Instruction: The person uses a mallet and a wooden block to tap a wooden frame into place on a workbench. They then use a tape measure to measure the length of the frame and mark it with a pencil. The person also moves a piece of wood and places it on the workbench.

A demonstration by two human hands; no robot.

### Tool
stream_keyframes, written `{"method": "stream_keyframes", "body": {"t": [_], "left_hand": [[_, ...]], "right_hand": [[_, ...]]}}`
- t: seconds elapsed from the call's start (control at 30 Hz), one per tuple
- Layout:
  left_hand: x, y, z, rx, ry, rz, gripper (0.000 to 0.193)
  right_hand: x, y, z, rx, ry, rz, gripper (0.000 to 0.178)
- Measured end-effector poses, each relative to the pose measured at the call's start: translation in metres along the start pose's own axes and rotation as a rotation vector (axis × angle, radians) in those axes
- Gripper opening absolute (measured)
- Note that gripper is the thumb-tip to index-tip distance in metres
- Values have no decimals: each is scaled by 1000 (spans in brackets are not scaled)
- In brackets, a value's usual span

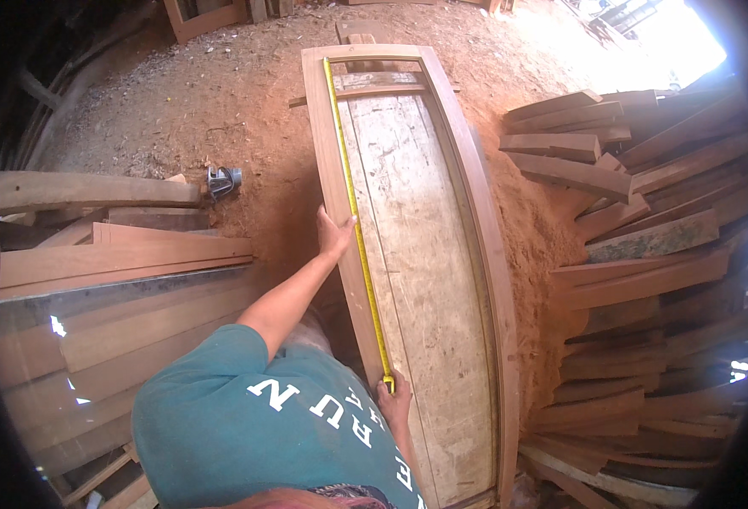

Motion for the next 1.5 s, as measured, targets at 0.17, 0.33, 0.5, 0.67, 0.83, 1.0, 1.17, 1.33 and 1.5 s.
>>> {"method": "stream_keyframes", "body": {"t": [0.17, 0.33, 0.5, 0.67, 0.83, 1.0, 1.17, 1.33, 1.5], "left_hand": [[-8, -2, -6, 4, 52, -41, 109], [-62, -3, -36, 110, 155, -158, 119], [-124, -10, -90, 84, 294, -385, 114], [-139, -8, -86, 150, 256, -371, 99], [-131, -22, -108, 66, 197, -365, 106], [-137, -23, -106, 78, 249, -382, 107], [-136, -21, -96, 33, 203, -339, 104], [-126, -27, -106, 30, 256, -292, 101], [-120, -25, -103, 24, 265, -300, 104]], "right_hand": [[-1, 1, -7, -18, -9, 20, 46], [1, 7, -27, -109, 74, 55, 47], [2, 6, -28, -117, 66, 44, 48], [2, 7, -38, -190, 56, 52, 48], [0, 8, -41, -221, 29, 30, 48], [-2, 10, -45, -237, 71, 28, 50], [-3, 14, -54, -158, 60, -14, 52], [-35, 26, -35, -195, 114, 4, 53], [-93, 43, 7, -228, 135, 44, 51]]}}
Point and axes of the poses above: each hand's wrist, its own x-axis towards the middle knuckle, its own y-axis out of the back of the hand, z = x × y, the point moved 10 cm from there along x, towards the middle knuckle, and after that the axes turned 13 degrees about y, right-handed, at the moved point
